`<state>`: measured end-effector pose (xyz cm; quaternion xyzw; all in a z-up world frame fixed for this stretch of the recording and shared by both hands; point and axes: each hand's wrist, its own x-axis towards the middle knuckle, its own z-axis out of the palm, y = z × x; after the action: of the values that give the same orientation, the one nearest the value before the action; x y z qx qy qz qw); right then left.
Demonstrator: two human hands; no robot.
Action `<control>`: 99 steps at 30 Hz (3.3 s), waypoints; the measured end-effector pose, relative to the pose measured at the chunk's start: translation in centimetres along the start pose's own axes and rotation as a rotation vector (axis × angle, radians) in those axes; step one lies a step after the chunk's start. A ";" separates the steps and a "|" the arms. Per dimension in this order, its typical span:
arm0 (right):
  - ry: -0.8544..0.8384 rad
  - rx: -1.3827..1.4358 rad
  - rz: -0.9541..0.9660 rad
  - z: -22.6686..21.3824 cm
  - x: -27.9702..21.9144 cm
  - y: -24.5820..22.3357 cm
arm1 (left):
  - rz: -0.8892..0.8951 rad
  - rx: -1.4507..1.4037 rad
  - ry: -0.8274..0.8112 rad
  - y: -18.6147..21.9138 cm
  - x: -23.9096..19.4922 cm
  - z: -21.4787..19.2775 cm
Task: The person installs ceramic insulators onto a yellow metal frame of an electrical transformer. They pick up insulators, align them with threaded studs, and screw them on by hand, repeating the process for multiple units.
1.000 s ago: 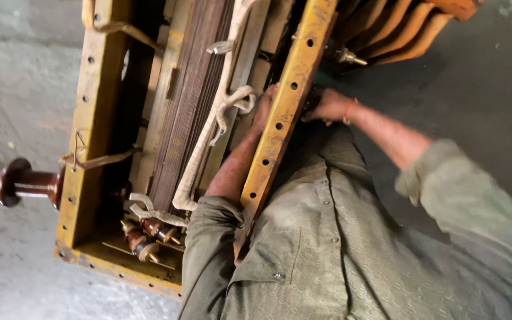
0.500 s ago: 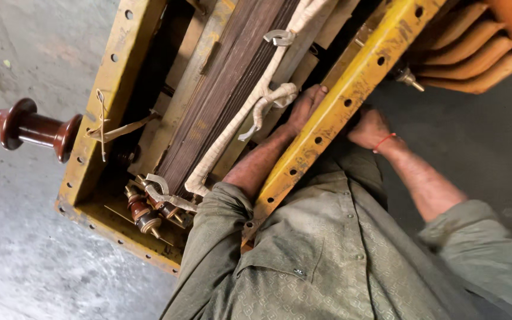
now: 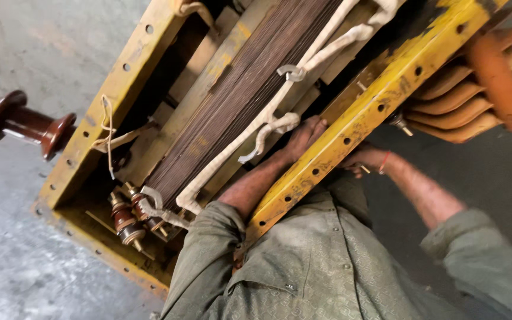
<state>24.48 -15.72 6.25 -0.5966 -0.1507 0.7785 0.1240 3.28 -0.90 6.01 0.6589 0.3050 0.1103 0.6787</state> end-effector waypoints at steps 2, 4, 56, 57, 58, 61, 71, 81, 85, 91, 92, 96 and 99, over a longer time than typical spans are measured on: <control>0.438 -0.283 -0.319 3.7 -1.6 1.0 | 0.067 -0.032 -0.001 -0.1 -0.8 0.6; 1.018 -0.763 -0.860 7.3 -2.4 0.9 | 0.022 0.005 0.033 -0.3 -0.8 0.5; 1.056 0.265 -0.242 13.4 -5.6 28.5 | -0.069 -0.741 0.014 -5.8 -2.8 2.1; 1.055 0.274 -0.262 13.5 -5.5 28.1 | -0.080 -0.829 0.008 -5.6 -3.4 1.7; 1.053 0.284 -0.282 13.4 -5.5 27.3 | -0.114 -0.821 -0.011 -5.4 -4.1 1.0; 1.066 0.210 -0.271 11.0 -7.8 24.5 | -0.249 -0.883 -0.046 -3.5 -5.9 0.8; 0.880 -0.391 -0.163 5.1 -8.6 14.7 | -0.133 -0.146 0.346 13.0 -14.9 -4.1; 0.631 -0.227 -0.135 3.0 -6.7 8.8 | 0.044 0.172 1.036 17.0 -34.7 -8.9; 0.578 -0.381 -0.138 2.7 -7.2 7.5 | -0.287 0.807 1.366 15.1 -43.5 -15.4; 0.496 -0.432 -0.169 1.0 -7.2 7.0 | -0.616 1.169 1.064 9.6 -44.0 -16.1; 0.531 -0.436 -0.146 1.0 -6.3 6.2 | -0.715 1.263 0.971 9.0 -43.7 -16.5; 0.537 -0.634 -0.203 1.7 -6.1 6.7 | -0.643 1.325 0.996 6.7 -44.0 -18.2; 0.516 -0.828 -0.193 1.4 -6.7 7.0 | -0.671 1.264 0.897 6.4 -44.1 -19.2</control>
<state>24.79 -24.76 9.88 -0.7524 -0.4661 0.4652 -0.0186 -40.72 -8.64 25.06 0.6830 0.7295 -0.0374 -0.0062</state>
